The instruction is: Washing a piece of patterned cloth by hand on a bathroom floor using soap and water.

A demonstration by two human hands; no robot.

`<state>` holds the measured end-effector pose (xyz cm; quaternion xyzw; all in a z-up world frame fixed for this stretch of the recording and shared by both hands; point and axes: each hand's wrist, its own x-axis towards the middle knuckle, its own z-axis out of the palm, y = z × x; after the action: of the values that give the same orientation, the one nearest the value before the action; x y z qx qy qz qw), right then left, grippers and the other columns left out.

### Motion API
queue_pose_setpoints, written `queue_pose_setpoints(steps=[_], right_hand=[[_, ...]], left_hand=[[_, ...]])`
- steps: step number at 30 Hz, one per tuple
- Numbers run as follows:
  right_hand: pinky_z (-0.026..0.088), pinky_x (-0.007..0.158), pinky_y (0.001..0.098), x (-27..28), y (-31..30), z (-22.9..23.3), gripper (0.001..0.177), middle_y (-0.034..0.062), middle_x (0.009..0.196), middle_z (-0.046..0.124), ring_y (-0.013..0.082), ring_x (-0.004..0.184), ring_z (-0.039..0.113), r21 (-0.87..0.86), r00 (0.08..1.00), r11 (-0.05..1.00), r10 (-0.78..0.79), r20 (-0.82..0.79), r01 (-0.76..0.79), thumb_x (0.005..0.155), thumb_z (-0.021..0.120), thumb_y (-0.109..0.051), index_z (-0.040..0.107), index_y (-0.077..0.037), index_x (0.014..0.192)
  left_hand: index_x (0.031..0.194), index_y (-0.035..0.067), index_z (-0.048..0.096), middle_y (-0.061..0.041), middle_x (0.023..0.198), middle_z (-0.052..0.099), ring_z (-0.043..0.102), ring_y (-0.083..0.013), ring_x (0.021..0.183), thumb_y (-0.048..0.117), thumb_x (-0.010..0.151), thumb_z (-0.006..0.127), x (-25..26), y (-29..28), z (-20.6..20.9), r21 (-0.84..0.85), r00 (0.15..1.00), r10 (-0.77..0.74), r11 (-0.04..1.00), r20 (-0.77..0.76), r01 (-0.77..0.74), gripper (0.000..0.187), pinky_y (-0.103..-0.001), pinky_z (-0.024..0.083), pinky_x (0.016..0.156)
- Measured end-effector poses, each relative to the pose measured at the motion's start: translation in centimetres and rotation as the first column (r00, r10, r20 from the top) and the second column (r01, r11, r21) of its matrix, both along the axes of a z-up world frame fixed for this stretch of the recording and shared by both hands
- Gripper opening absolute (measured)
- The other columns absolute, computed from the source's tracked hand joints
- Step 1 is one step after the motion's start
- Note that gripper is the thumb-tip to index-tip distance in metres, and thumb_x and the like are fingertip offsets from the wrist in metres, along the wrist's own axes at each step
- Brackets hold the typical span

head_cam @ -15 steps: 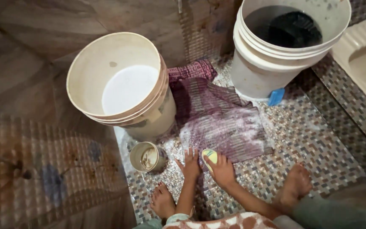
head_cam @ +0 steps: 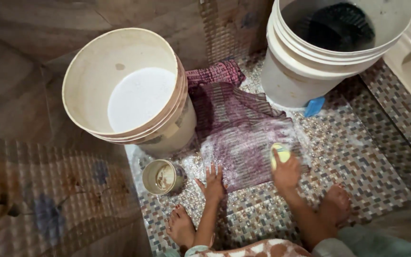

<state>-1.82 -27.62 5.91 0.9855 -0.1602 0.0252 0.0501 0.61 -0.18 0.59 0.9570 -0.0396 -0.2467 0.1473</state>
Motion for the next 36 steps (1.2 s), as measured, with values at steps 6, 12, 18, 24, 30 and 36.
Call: queue_pose_setpoints(steps=[6,12,18,24,30,36], right_hand=[[0.046,0.086,0.0480,0.6,10.1,2.5,0.078,0.0285,0.149,0.038,0.0399,0.125,0.043,0.250,0.964,0.964,0.149,-0.221,-0.092,0.084,0.075,-0.050,0.040,-0.040,0.152],[0.044,0.096,0.0493,-1.3,9.9,2.4,0.077,0.0163,0.146,0.045,0.0324,0.120,0.045,0.204,0.894,0.909,0.401,-0.198,-0.363,0.079,0.078,-0.035,0.044,-0.048,0.148],[0.047,0.088,0.0496,0.8,-1.9,-0.7,0.058,0.0121,0.130,0.051,0.0327,0.118,0.051,-0.014,0.993,0.996,-0.092,-0.075,0.092,0.084,0.062,-0.058,0.053,-0.049,0.141],[0.047,0.090,0.0478,-2.5,4.9,-0.6,0.065,0.0239,0.158,0.037,0.0350,0.120,0.049,-0.186,0.954,0.982,-0.069,-0.292,0.014,0.091,0.057,-0.063,0.050,-0.036,0.149],[0.044,0.106,0.0505,-7.3,14.1,1.5,0.069,0.0155,0.135,0.051,0.0351,0.129,0.049,0.366,0.963,0.917,0.226,-0.149,-0.159,0.091,0.068,-0.047,0.043,-0.048,0.156],[0.045,0.099,0.0511,-6.2,5.0,-0.7,0.073,0.0206,0.138,0.047,0.0380,0.127,0.046,0.209,0.997,0.977,-0.039,-0.060,0.050,0.081,0.072,-0.051,0.044,-0.050,0.148]], left_hand=[[0.160,0.037,0.025,0.002,0.173,0.008,0.009,-0.0223,0.160,0.032,0.086,0.076,-0.2,-0.2,-0.6,0.004,0.998,0.058,0.998,-0.001,-0.058,0.089,-0.075,-0.012,0.115],[0.161,0.039,0.029,0.002,0.174,0.014,0.012,-0.0203,0.159,0.024,0.087,0.074,0.0,-0.1,-0.8,-0.014,0.995,0.060,0.998,0.076,-0.059,0.089,-0.077,-0.014,0.113],[0.162,0.035,0.026,0.001,0.172,0.014,0.012,-0.0217,0.159,0.037,0.086,0.076,-0.3,0.0,-0.3,0.001,0.997,0.029,1.000,0.072,-0.029,0.091,-0.078,-0.014,0.114],[0.160,0.034,0.029,0.002,0.173,0.014,0.013,-0.0225,0.160,0.040,0.085,0.078,-0.2,0.0,0.6,0.035,0.998,0.016,0.999,0.065,-0.019,0.090,-0.078,-0.014,0.114],[0.160,0.035,0.031,0.007,0.172,0.015,0.016,-0.0222,0.158,0.043,0.083,0.079,-0.1,0.0,-1.3,-0.014,0.992,0.095,0.995,0.085,-0.094,0.091,-0.080,-0.013,0.112],[0.160,0.036,0.028,0.010,0.172,0.014,0.015,-0.0215,0.158,0.047,0.079,0.081,0.1,-0.3,0.9,0.037,0.995,0.092,0.995,0.044,-0.094,0.097,-0.081,-0.012,0.112]])
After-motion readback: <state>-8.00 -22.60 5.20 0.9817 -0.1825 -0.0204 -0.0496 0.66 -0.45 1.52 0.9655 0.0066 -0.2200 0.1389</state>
